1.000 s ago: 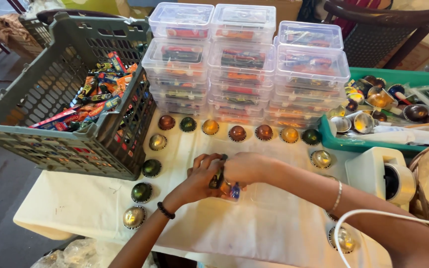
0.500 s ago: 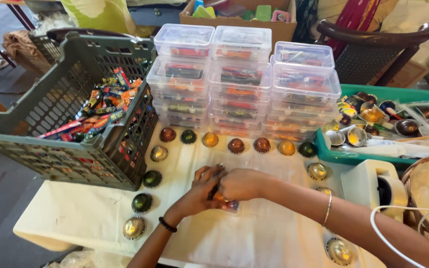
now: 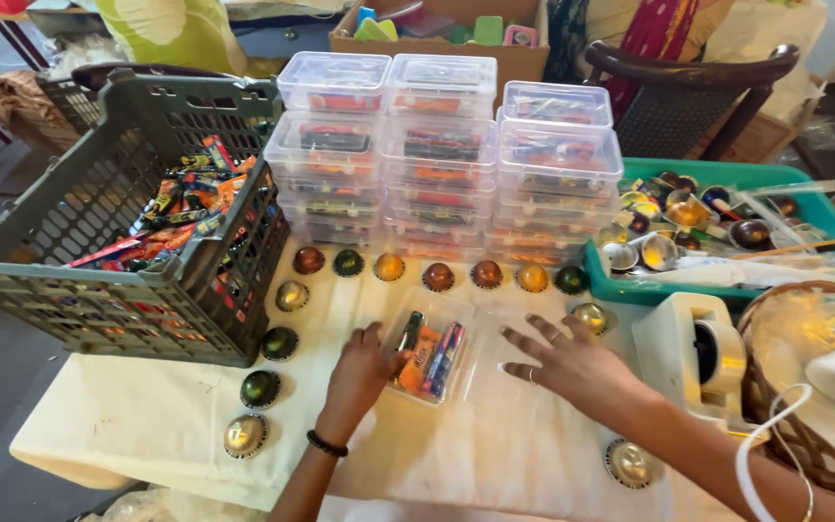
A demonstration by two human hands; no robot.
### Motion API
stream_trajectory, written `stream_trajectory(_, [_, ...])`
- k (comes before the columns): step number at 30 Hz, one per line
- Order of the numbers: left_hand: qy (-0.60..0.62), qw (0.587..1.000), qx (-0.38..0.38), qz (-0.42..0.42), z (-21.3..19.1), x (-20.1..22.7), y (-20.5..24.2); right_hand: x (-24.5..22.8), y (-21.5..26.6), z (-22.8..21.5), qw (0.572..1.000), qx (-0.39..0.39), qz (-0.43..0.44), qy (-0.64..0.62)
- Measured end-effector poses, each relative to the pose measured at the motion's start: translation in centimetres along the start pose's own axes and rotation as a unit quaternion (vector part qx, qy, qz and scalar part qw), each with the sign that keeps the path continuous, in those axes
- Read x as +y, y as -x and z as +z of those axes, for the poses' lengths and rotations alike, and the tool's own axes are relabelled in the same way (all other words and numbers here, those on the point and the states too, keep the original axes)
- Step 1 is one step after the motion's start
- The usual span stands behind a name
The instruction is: The person packs small candy bars into clear plastic containers. They pick up candies from a green crate, place them into the containers, and then close the lids. The person also handles small metallic domes on the table.
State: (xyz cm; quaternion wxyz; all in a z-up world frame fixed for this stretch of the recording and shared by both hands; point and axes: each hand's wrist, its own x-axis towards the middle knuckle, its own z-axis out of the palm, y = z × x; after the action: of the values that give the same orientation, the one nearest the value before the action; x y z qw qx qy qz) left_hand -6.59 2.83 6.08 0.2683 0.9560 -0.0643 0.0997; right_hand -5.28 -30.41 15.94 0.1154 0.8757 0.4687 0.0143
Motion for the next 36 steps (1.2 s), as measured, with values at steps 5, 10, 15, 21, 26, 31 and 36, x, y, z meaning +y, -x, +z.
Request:
stream_trajectory(5, [-0.010, 1.000, -0.012, 0.002, 0.1, 0.2, -0.8, -1.7, 2.3, -0.5, 0.996, 0.018, -0.053, 0.065])
stream_trajectory(10, [0.160, 0.966, -0.082, 0.188, 2.2, -0.3, -4.5, -1.6, 1.6, -3.8, 0.998, 0.004, 0.016, -0.069])
stream_trajectory(15, [0.404, 0.875, -0.254, 0.081, 5.5, -0.8, -8.7, -2.4, -3.7, 0.7, 0.943, 0.323, 0.076, -0.014])
stream_trajectory(21, [0.366, 0.888, -0.276, -0.038, 6.3, -0.7, -7.3, -2.0, -5.6, 6.6, 0.902, 0.193, 0.238, -0.306])
stream_trajectory(26, [0.302, 0.926, -0.209, 0.092, 2.9, 3.9, -5.4, -2.8, -5.4, 6.8, 0.876, 0.300, 0.313, -0.210])
stream_trajectory(31, [0.360, 0.897, -0.257, 0.003, 2.3, 4.2, -4.8, -3.3, -4.8, 6.6, 0.853, 0.294, 0.407, -0.144])
stream_trajectory(36, [0.349, 0.910, -0.220, 0.051, 4.5, 2.8, -5.2, -3.4, -4.5, 6.5, 0.866, 0.394, 0.279, -0.133])
